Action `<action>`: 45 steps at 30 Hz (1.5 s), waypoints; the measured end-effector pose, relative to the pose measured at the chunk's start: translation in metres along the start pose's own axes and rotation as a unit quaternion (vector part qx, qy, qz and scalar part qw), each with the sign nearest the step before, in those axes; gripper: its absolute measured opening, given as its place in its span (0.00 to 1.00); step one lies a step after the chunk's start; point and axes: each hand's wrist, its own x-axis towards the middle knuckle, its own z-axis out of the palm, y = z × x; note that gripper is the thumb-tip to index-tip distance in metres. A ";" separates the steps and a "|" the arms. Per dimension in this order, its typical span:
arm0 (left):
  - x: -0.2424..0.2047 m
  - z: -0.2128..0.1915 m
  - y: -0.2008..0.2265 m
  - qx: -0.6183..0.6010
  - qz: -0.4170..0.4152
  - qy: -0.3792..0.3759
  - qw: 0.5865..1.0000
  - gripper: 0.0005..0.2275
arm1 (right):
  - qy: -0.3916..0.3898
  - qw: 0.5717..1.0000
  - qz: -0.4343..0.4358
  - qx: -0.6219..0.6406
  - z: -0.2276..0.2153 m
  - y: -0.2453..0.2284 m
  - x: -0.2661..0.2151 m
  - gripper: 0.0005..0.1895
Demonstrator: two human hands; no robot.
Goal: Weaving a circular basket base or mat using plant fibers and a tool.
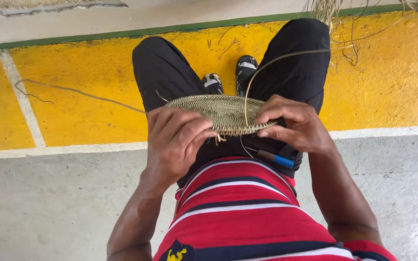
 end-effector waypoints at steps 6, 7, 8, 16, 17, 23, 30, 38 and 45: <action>0.013 0.007 -0.005 -0.030 -0.012 -0.049 0.998 0.12 | 0.067 0.997 0.023 -0.020 0.004 -0.018 0.012 0.15; 0.012 0.006 -0.002 -0.035 -0.013 -0.050 0.998 0.13 | 0.073 0.996 0.011 -0.048 0.008 -0.021 0.011 0.15; 0.015 0.005 -0.002 -0.039 -0.010 -0.046 0.998 0.13 | 0.079 0.994 -0.005 -0.079 0.009 -0.023 0.013 0.14; -0.001 0.011 0.014 -0.001 -0.015 -0.015 1.000 0.14 | 0.117 0.993 0.010 -0.024 0.022 -0.014 0.009 0.08; -0.002 0.013 0.013 0.006 -0.018 -0.006 1.000 0.14 | 0.127 0.991 0.015 -0.029 0.022 -0.015 0.009 0.08; 0.006 0.012 0.009 -0.012 0.012 -0.002 1.000 0.14 | 0.142 0.989 0.035 -0.017 0.034 -0.013 0.003 0.09; -0.008 0.027 0.012 -0.018 -0.023 0.004 1.000 0.13 | 0.157 0.986 0.039 -0.033 0.042 -0.006 -0.007 0.09; 0.018 0.026 0.004 -0.004 0.026 -0.020 0.999 0.08 | 0.088 0.994 0.066 -0.004 0.015 -0.001 0.006 0.08; 0.027 0.031 0.003 0.000 0.022 -0.010 1.000 0.06 | 0.073 0.992 0.087 -0.059 0.010 -0.015 0.047 0.12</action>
